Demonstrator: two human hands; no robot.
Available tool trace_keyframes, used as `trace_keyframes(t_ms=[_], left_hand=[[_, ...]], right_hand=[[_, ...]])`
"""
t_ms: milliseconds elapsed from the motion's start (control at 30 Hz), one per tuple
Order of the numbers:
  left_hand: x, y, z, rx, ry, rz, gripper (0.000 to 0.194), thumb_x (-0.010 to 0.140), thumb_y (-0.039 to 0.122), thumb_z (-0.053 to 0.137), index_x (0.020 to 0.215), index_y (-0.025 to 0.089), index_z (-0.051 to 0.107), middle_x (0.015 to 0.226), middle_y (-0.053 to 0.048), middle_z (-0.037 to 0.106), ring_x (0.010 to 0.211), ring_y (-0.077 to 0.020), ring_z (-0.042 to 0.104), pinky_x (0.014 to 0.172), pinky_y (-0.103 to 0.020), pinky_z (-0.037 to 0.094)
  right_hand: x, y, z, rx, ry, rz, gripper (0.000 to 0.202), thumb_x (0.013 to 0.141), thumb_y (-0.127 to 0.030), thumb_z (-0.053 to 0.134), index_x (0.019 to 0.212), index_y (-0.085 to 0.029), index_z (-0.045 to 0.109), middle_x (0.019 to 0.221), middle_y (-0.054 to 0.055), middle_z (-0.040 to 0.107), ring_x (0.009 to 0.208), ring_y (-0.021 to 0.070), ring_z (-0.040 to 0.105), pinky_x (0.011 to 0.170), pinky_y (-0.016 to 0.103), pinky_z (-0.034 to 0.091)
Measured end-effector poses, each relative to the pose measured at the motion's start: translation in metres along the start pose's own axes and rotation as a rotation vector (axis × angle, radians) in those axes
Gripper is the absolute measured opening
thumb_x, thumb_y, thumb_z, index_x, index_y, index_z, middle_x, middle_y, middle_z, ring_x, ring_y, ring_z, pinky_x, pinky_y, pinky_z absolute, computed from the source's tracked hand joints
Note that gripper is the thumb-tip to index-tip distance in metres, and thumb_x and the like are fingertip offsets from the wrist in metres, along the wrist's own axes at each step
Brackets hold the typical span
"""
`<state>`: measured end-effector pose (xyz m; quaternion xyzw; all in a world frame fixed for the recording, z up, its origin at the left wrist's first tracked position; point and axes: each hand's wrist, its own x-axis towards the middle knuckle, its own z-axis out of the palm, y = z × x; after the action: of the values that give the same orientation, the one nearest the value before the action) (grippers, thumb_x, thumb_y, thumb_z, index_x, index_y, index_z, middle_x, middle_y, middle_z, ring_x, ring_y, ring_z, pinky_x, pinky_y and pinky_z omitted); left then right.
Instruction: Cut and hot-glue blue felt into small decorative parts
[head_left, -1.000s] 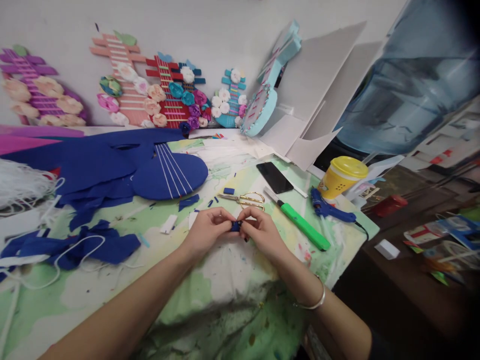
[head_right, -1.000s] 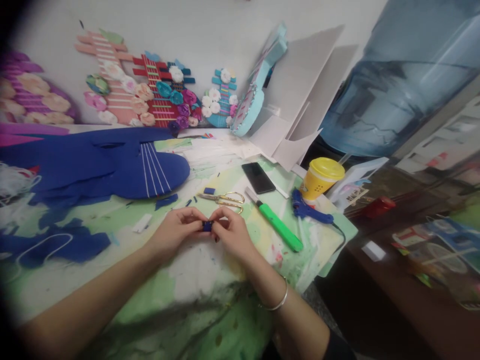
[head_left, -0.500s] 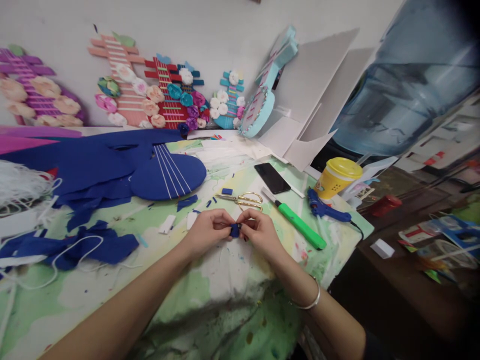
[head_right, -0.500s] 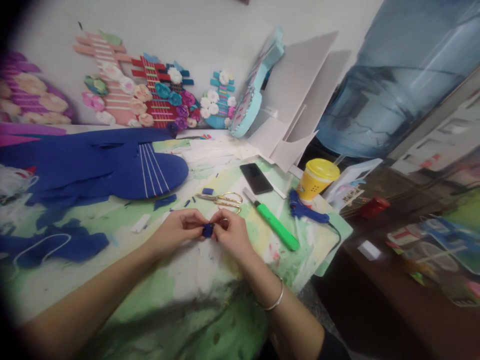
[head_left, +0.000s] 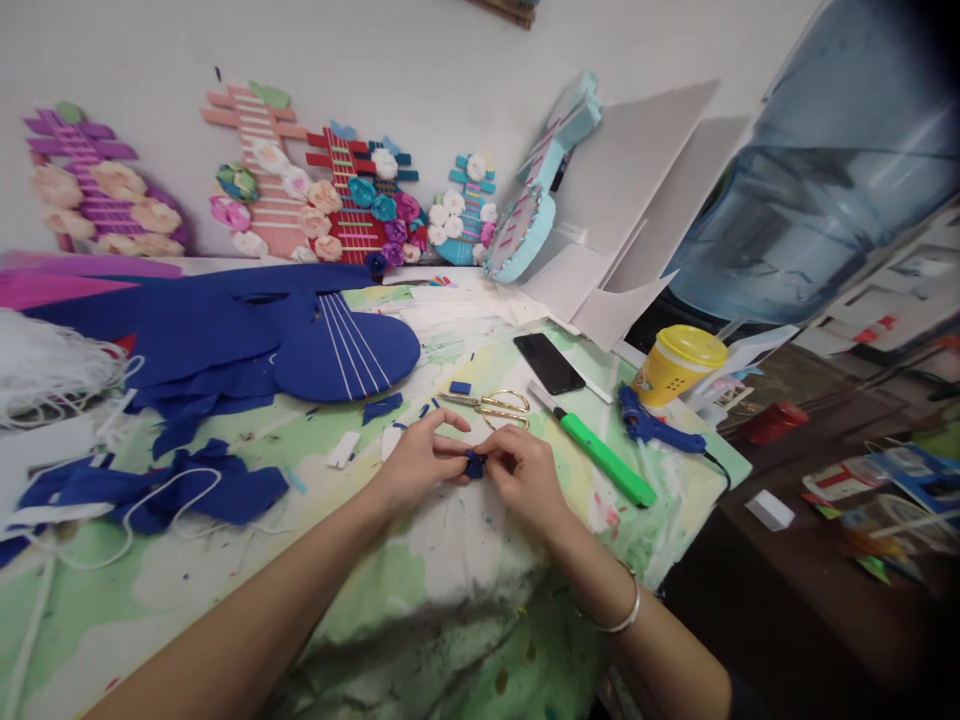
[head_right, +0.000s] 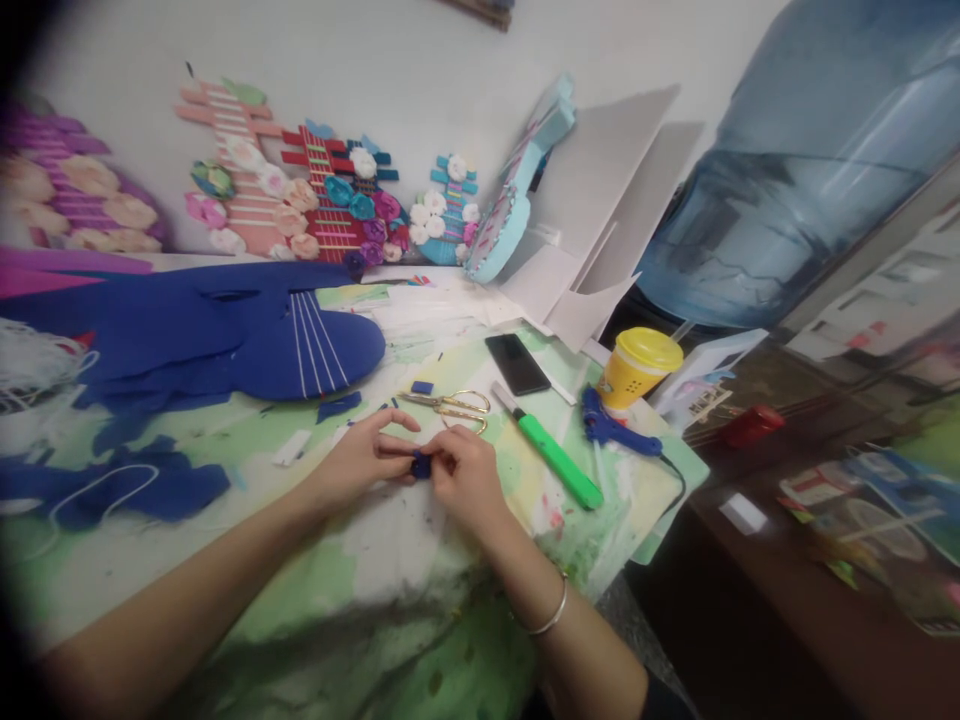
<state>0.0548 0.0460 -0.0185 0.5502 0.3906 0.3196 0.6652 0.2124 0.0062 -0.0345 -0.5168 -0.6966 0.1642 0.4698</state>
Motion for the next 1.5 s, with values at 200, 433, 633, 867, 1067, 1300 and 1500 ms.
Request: trace_keyframes(t_ms=[200, 433, 633, 867, 1067, 1300, 1500], left_hand=[[-0.001, 0.001, 0.001, -0.028, -0.011, -0.007, 0.037, 0.062, 0.009, 0.064, 0.093, 0.019, 0.047, 0.077, -0.005, 0.074, 0.065, -0.0162, 0.067, 0.062, -0.029, 0.055], [0.001, 0.003, -0.002, -0.047, 0.021, -0.006, 0.037, 0.06, 0.008, 0.067, 0.092, 0.018, 0.05, 0.075, -0.005, 0.074, 0.063, -0.0173, 0.068, 0.06, -0.03, 0.056], [0.005, 0.018, -0.02, -0.03, 0.283, 0.228, 0.024, 0.06, 0.009, 0.069, 0.084, 0.013, 0.066, 0.077, -0.005, 0.074, 0.07, -0.0181, 0.07, 0.068, -0.03, 0.058], [0.006, 0.027, -0.042, -0.253, 0.505, 0.28, 0.027, 0.055, 0.015, 0.077, 0.082, 0.012, 0.075, 0.073, -0.005, 0.075, 0.064, -0.0156, 0.069, 0.071, -0.029, 0.058], [0.006, 0.031, -0.046, -0.322, 0.52, 0.275, 0.025, 0.054, 0.015, 0.078, 0.079, 0.012, 0.076, 0.073, -0.006, 0.075, 0.066, -0.0153, 0.069, 0.071, -0.026, 0.057], [0.007, 0.022, -0.045, 0.254, 0.607, 0.423, 0.015, 0.064, 0.013, 0.068, 0.076, 0.016, 0.077, 0.073, -0.006, 0.076, 0.065, -0.0194, 0.07, 0.064, -0.028, 0.055], [0.007, 0.018, -0.051, 0.67, 0.649, 0.647, 0.02, 0.074, 0.013, 0.056, 0.069, 0.016, 0.074, 0.067, -0.005, 0.074, 0.058, -0.0169, 0.067, 0.061, -0.026, 0.051]], right_hand=[[0.0, 0.0, 0.002, 0.137, -0.002, 0.039, 0.022, 0.072, -0.008, 0.057, 0.082, -0.021, 0.073, 0.078, 0.003, 0.06, 0.058, 0.0118, 0.052, 0.054, 0.025, 0.041], [0.0, 0.004, 0.005, 0.243, 0.039, 0.084, 0.016, 0.07, -0.009, 0.062, 0.076, -0.021, 0.072, 0.081, 0.003, 0.061, 0.061, 0.0114, 0.052, 0.056, 0.025, 0.043], [0.022, -0.013, -0.002, 0.446, 0.138, 0.34, 0.01, 0.063, -0.02, 0.072, 0.063, -0.016, 0.064, 0.056, -0.001, 0.06, 0.05, 0.0102, 0.051, 0.049, 0.022, 0.041], [0.087, -0.028, 0.009, 0.393, 0.119, 0.143, 0.022, 0.08, -0.031, 0.059, 0.062, -0.017, 0.055, 0.051, -0.003, 0.057, 0.044, 0.0078, 0.049, 0.047, 0.02, 0.04], [0.096, -0.006, 0.046, 0.544, -0.216, 0.102, 0.032, 0.085, -0.045, 0.053, 0.098, -0.018, 0.064, 0.062, -0.001, 0.061, 0.05, 0.0103, 0.056, 0.052, 0.024, 0.048], [0.082, -0.006, 0.052, 0.812, -0.345, 0.34, 0.029, 0.066, -0.027, 0.07, 0.094, -0.018, 0.066, 0.066, 0.0, 0.067, 0.057, 0.0169, 0.068, 0.059, 0.031, 0.057], [0.082, -0.007, 0.052, 0.838, -0.403, 0.392, 0.031, 0.062, -0.027, 0.075, 0.09, -0.016, 0.067, 0.07, 0.003, 0.07, 0.057, 0.0167, 0.069, 0.058, 0.03, 0.057]])
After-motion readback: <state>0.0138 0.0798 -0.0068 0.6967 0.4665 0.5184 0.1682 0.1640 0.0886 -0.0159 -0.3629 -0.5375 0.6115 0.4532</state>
